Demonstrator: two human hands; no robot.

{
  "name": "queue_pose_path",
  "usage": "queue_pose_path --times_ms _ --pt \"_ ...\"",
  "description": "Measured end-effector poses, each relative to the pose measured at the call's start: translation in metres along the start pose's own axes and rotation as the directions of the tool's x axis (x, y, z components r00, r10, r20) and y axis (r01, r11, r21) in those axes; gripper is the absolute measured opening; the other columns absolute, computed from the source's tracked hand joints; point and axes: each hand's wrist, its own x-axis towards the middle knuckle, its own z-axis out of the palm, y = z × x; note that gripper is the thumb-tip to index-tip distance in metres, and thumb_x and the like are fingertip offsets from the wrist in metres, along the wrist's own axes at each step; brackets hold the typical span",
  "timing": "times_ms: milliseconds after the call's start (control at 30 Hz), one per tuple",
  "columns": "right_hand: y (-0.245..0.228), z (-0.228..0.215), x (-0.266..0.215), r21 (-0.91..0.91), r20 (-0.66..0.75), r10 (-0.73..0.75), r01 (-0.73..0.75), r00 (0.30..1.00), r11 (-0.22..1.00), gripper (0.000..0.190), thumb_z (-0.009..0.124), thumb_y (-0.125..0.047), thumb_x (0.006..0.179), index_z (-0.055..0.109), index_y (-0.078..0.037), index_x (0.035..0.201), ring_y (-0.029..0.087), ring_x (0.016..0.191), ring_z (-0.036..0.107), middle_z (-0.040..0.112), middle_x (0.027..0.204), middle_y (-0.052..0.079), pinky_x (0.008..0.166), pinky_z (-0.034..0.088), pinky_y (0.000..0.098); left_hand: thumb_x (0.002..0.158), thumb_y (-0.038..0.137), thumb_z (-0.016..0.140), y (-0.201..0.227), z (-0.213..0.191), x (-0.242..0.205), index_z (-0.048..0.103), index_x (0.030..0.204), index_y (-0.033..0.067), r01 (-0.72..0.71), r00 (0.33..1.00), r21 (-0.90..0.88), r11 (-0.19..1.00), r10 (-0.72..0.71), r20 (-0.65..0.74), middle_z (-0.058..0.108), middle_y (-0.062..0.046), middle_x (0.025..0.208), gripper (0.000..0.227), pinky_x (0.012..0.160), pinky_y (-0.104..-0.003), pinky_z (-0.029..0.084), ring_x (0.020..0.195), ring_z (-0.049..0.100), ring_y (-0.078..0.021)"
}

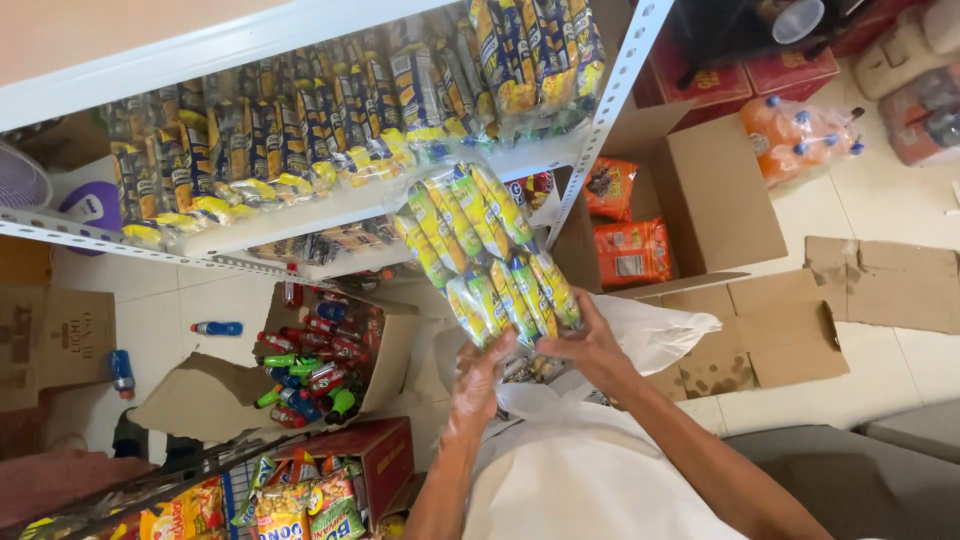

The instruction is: The person takes packaged snack items from a white plastic bag and places them onto a white wire shelf. The person repeatedly reaches into the bag, retrieves stacks of snacks, and arranges them on the shelf.

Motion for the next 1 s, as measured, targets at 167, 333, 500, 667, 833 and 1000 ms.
queue_pose_path --times_ms 167,333,500,667,833,1000 --pt "-0.006 0.017 0.015 0.121 -0.094 0.131 -0.119 0.987 0.985 0.077 0.078 0.003 0.074 0.042 -0.009 0.141 0.022 0.108 0.067 0.065 0.123 0.011 0.089 0.056 0.0437 0.076 0.033 0.087 0.026 0.015 -0.008 0.068 0.124 0.0027 -0.094 0.989 -0.134 0.987 0.108 0.102 0.072 -0.008 0.116 0.060 0.094 -0.038 0.048 0.106 0.064 -0.0195" --pt "-0.003 0.010 0.032 0.169 -0.043 0.078 -0.070 0.996 0.983 0.072 0.075 0.011 0.079 0.044 -0.005 0.142 0.023 0.111 0.065 0.065 0.123 0.013 0.091 0.054 0.0408 0.076 0.034 0.086 0.029 0.014 -0.010 0.063 0.130 0.0047 -0.126 0.987 -0.112 0.986 0.136 0.081 0.069 -0.008 0.125 0.065 0.104 -0.037 0.044 0.118 0.060 -0.0182" --pt "-0.031 0.035 0.059 0.204 -0.049 0.064 -0.053 0.997 0.978 0.072 0.070 0.012 0.073 0.042 -0.004 0.137 0.028 0.110 0.067 0.066 0.119 0.013 0.093 0.059 0.0483 0.077 0.023 0.084 0.044 0.014 -0.020 0.057 0.139 0.0076 -0.201 0.966 -0.120 0.972 0.217 0.138 0.063 -0.004 0.135 0.070 0.106 -0.036 0.043 0.125 0.056 -0.0165" --pt "-0.013 0.020 0.116 0.307 -0.132 0.021 0.021 0.991 0.951 0.083 0.070 0.016 0.075 0.030 -0.007 0.144 0.030 0.105 0.065 0.065 0.117 0.019 0.097 0.051 0.0458 0.082 0.009 0.080 0.041 0.002 -0.004 0.057 0.138 0.0003 -0.195 0.967 -0.018 0.981 0.195 0.164 0.064 -0.012 0.134 0.062 0.102 -0.035 0.047 0.117 0.059 -0.0199" --pt "-0.062 0.072 0.158 0.390 0.021 -0.115 0.098 0.993 0.916 0.079 0.072 0.015 0.080 0.031 0.014 0.147 0.035 0.106 0.069 0.063 0.111 0.020 0.108 0.048 0.0644 0.076 -0.010 0.056 0.061 -0.009 0.007 0.055 0.145 0.0027 -0.256 0.938 -0.018 0.966 0.253 0.235 0.063 -0.013 0.140 0.070 0.086 -0.028 0.049 0.102 0.059 -0.0168" --pt "-0.079 0.092 0.190 0.441 -0.102 -0.085 0.121 0.991 0.889 0.086 0.074 0.014 0.074 0.024 0.013 0.143 0.038 0.104 0.071 0.067 0.106 0.023 0.101 0.052 0.0597 0.072 -0.014 0.046 0.089 -0.014 -0.023 0.063 0.135 -0.0022 -0.265 0.918 0.050 0.963 0.236 0.318 0.065 -0.013 0.139 0.067 0.087 -0.029 0.049 0.107 0.060 -0.0169"
